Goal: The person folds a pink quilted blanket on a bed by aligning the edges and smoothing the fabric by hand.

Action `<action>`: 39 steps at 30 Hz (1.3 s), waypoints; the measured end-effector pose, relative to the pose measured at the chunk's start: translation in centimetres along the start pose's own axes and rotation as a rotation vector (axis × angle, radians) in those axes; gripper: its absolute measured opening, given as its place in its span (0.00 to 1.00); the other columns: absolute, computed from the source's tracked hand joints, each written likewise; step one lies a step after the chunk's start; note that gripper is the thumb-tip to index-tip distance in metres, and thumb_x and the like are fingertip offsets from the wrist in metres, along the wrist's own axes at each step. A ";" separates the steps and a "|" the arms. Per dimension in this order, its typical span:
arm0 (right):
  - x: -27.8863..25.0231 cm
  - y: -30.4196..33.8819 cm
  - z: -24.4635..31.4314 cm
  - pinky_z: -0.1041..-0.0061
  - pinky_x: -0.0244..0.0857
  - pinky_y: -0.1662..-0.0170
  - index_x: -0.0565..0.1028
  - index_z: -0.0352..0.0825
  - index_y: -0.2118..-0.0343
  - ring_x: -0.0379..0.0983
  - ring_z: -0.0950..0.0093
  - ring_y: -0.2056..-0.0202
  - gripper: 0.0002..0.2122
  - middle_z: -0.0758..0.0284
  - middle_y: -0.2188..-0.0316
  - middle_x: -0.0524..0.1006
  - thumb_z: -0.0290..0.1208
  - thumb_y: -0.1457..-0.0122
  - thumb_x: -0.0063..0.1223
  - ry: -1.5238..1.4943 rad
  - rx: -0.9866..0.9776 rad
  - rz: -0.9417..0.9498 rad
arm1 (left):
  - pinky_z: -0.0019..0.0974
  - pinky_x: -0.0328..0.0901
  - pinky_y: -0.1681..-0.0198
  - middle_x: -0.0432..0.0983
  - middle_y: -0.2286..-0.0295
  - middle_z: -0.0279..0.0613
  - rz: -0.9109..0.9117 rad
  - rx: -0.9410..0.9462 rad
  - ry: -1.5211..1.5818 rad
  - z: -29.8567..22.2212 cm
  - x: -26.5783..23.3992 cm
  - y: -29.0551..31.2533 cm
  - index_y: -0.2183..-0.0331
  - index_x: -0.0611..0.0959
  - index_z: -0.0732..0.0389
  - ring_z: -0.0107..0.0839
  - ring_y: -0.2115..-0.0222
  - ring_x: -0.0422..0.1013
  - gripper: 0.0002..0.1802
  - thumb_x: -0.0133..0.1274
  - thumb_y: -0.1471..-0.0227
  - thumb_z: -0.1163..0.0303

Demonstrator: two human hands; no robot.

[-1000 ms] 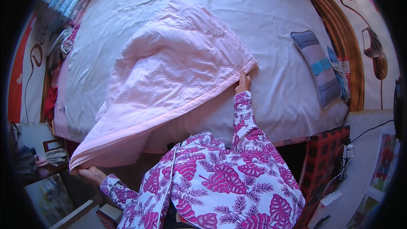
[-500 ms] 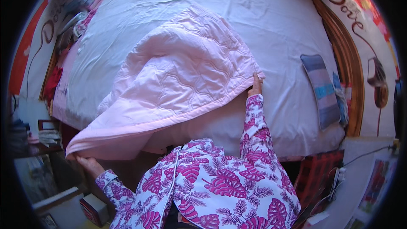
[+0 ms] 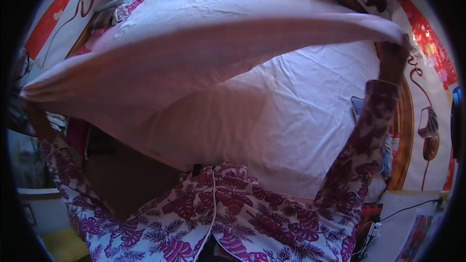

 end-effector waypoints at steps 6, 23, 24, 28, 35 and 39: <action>5.1 -1.4 11.0 0.66 0.64 0.54 0.67 0.25 0.59 0.68 0.65 0.60 0.17 0.55 0.62 0.71 0.37 0.41 0.41 0.341 -0.184 -0.012 | 0.32 0.62 0.55 0.69 0.58 0.43 0.039 0.079 0.029 -1.6 0.4 -4.7 0.53 0.69 0.67 0.32 0.60 0.67 0.29 0.45 0.46 0.52; 1.6 13.5 23.4 0.64 0.59 0.48 0.68 0.28 0.56 0.67 0.65 0.54 0.18 0.57 0.57 0.70 0.38 0.41 0.38 0.556 -0.446 -0.069 | 0.34 0.68 0.61 0.71 0.62 0.44 0.369 0.085 0.166 4.2 16.8 0.1 0.54 0.70 0.66 0.32 0.65 0.71 0.30 0.43 0.46 0.48; 0.2 12.5 23.1 0.66 0.60 0.50 0.68 0.29 0.57 0.67 0.66 0.56 0.17 0.58 0.58 0.71 0.37 0.41 0.38 0.521 -0.417 -0.009 | 0.34 0.68 0.62 0.72 0.63 0.45 0.386 0.072 0.144 5.5 17.5 -1.0 0.56 0.72 0.67 0.33 0.66 0.71 0.31 0.41 0.46 0.47; -4.8 4.8 14.8 0.70 0.57 0.50 0.62 0.31 0.52 0.63 0.68 0.54 0.16 0.57 0.56 0.66 0.34 0.40 0.38 0.592 -0.285 -0.206 | 0.30 0.64 0.64 0.74 0.66 0.45 0.252 -0.043 -0.076 13.0 18.6 -8.7 0.58 0.75 0.70 0.30 0.66 0.69 0.35 0.43 0.48 0.43; 1.8 0.8 24.3 0.70 0.62 0.64 0.72 0.31 0.69 0.70 0.64 0.70 0.10 0.57 0.74 0.72 0.34 0.45 0.45 1.702 -1.200 -0.280 | 0.31 0.59 0.53 0.69 0.56 0.46 0.145 0.106 0.059 2.5 32.7 -7.7 0.52 0.69 0.71 0.32 0.56 0.65 0.31 0.46 0.48 0.54; 5.6 4.4 25.7 0.68 0.64 0.65 0.73 0.29 0.72 0.70 0.63 0.72 0.11 0.58 0.76 0.73 0.34 0.49 0.51 2.438 -1.554 -0.239 | 0.30 0.59 0.53 0.69 0.57 0.45 0.139 0.189 0.018 1.0 32.8 -10.4 0.52 0.68 0.70 0.33 0.56 0.65 0.27 0.45 0.47 0.58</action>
Point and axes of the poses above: each hand's wrist, its own y-axis away from the middle knuckle, its own x-axis out of the palm, z = x × y, the point moved 8 cm from there along -y, towards the middle knuckle
